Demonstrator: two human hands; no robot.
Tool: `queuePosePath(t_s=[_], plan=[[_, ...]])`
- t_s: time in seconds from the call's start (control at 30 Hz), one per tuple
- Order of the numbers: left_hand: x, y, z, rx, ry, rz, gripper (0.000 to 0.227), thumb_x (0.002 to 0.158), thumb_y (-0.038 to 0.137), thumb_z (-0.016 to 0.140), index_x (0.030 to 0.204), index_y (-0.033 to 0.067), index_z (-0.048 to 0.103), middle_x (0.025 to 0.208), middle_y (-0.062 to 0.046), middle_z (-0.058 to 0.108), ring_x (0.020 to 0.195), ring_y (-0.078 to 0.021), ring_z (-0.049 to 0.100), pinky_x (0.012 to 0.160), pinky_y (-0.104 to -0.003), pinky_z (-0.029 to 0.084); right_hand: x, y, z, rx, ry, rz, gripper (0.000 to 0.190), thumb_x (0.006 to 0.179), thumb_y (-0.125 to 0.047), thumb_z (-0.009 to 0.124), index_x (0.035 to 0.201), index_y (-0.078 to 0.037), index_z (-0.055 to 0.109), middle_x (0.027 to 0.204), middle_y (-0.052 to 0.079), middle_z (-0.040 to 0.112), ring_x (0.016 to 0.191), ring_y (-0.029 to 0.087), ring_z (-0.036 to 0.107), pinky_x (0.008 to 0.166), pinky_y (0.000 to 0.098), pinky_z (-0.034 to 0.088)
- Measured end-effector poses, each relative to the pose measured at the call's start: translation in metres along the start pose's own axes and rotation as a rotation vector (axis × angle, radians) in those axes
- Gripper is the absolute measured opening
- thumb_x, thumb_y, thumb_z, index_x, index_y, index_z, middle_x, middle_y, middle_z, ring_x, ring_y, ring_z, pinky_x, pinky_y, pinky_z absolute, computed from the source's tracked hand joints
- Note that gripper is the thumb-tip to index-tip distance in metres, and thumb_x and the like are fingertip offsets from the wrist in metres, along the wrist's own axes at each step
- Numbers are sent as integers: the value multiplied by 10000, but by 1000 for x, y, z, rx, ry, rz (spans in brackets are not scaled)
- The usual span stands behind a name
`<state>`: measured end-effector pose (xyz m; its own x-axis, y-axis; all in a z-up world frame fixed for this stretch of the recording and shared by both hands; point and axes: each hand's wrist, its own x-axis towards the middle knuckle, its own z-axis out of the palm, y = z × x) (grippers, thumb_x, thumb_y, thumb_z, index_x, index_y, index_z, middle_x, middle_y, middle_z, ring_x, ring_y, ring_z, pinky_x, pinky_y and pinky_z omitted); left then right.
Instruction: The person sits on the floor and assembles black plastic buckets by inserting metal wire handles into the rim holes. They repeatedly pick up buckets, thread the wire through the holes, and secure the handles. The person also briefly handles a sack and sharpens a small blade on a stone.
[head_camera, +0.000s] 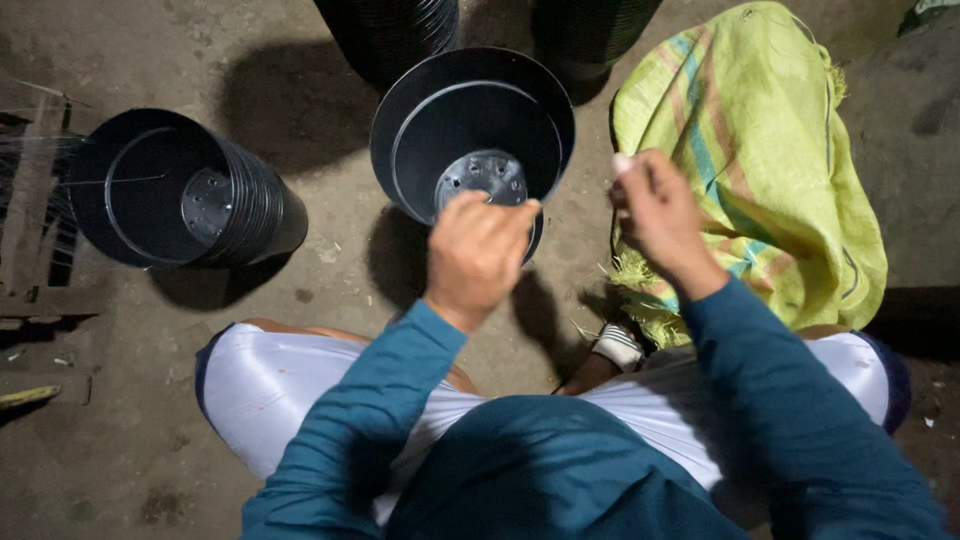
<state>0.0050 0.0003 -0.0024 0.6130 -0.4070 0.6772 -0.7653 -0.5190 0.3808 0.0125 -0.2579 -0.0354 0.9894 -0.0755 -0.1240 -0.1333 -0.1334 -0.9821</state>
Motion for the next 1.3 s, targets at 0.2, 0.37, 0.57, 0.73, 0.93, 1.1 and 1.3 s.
queuePosePath(t_s=[0.2, 0.37, 0.57, 0.73, 0.93, 1.1, 1.3], plan=[[-12, 45, 18, 50, -203, 35, 329, 907, 73, 625, 1199, -52, 711, 892, -91, 664, 852, -253, 635, 886, -383, 503, 17, 36, 6, -241, 54, -44, 267, 904, -209, 745, 1094, -64, 626, 731, -67, 520, 600, 59, 433, 511, 281, 345], [-8, 33, -6, -133, -357, 197, 254, 855, 166, 749, 1078, 46, 765, 854, -48, 660, 846, -226, 639, 1044, -459, 473, 50, 24, -69, -341, -52, -56, 224, 951, -181, 710, 1109, -22, 709, 889, -26, 696, 760, 53, 590, 667, 248, 477], [10, 23, -30, -317, -501, 191, 226, 792, 160, 790, 1017, 130, 783, 952, 5, 717, 986, -205, 645, 1098, -481, 399, 56, 11, -116, -372, -242, -13, 234, 928, -139, 705, 1126, -21, 740, 980, 43, 755, 877, 88, 664, 821, 245, 524], [11, 26, -27, -414, -600, 169, 239, 788, 174, 790, 1027, 154, 797, 933, 17, 716, 972, -200, 631, 1108, -472, 392, 56, 12, -107, -238, -308, 37, 240, 941, -121, 664, 1148, -9, 712, 1012, 59, 772, 939, 110, 721, 881, 249, 557], [6, 24, -23, -425, -604, 140, 224, 807, 181, 797, 1029, 158, 799, 900, 15, 705, 945, -201, 629, 1086, -463, 400, 61, 16, -96, -294, -265, 17, 213, 948, -115, 688, 1125, -2, 718, 1023, 74, 771, 946, 111, 717, 868, 251, 552], [4, 18, -18, -383, -540, 122, 260, 783, 118, 771, 1039, 150, 805, 879, -27, 687, 936, -233, 626, 1045, -453, 418, 61, 9, -84, -413, -123, -89, 250, 1017, -238, 720, 1131, -16, 742, 956, 56, 724, 887, 122, 635, 815, 279, 509], [-3, -6, -11, -375, -333, -139, 145, 911, 92, 715, 1047, 92, 766, 980, -64, 752, 968, -260, 678, 1019, -434, 428, 28, -30, -49, -582, 120, -309, 297, 1081, -177, 560, 1297, -54, 722, 832, 69, 629, 753, 159, 561, 698, 358, 453]])
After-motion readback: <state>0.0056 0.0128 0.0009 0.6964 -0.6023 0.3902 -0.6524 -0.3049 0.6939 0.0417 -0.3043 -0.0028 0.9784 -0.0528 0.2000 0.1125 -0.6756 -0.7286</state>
